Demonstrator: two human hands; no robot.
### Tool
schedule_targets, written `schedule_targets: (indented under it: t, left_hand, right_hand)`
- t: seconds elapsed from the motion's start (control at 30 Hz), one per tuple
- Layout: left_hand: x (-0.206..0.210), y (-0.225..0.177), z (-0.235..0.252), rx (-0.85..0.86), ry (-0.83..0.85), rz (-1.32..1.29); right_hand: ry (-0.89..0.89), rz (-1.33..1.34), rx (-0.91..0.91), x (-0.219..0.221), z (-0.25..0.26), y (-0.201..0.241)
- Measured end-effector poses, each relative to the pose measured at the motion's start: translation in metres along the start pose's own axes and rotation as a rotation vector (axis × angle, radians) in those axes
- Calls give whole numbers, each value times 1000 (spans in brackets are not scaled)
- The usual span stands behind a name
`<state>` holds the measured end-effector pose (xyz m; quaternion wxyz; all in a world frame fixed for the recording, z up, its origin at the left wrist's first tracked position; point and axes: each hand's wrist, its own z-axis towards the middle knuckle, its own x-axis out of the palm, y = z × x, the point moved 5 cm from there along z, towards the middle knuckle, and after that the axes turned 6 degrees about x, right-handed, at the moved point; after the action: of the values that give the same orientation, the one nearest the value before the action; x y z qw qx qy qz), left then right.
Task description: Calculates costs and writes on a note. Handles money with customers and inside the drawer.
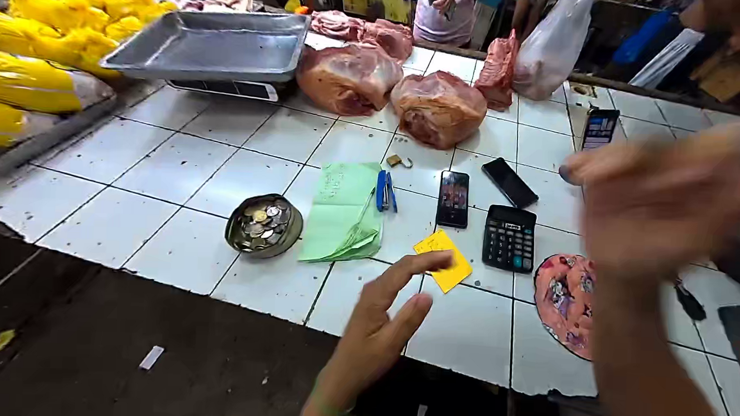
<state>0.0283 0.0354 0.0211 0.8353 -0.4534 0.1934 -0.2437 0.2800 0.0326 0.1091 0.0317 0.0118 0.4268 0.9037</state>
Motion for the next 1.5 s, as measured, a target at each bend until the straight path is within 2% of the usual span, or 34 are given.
schedule_targets:
  t: [0.07,0.13,0.2,0.3,0.43,0.53,0.7,0.8,0.93,1.07,1.3,1.5]
  left_hand:
    - [24,76,-51,-103,-35,372]
    - [57,126,-89,-123,76,588]
    - [86,154,-110,-116,209,734]
    - [101,169,-113,-173,313,956]
    - [102,168,-112,-211,337,1009]
    - [103,168,-112,-204,314,1032]
    - [102,167,-111,-191,303,1017]
    - [103,168,-112,-190,304,1026]
    - [101,167,-113,-209,291,1076]
    - [101,168,-113,-223,251,1143]
    - [100,167,-112,-237,241,1098]
    - [103,168,-113,-227,235,1096]
  right_hand:
    - [-26,-84,395,15,-70,-108]
    - [-22,-99,694,34,-115,-182]
    - [-134,-103,784,41,-139,-220]
    - [-168,-262,764,43,-141,-247]
    - [-128,-307,700,46,-141,-259]
    - [-44,-411,718,52,-143,-257]
    - [-176,-385,655,45,-140,-257]
    - [-73,-507,697,48,-135,-254]
    - [34,-475,690,45,-130,-260]
    - [4,-414,687,43,-131,-264]
    - [-48,-374,659,44,-132,-263]
    - [-47,-419,655,42,-133,-261]
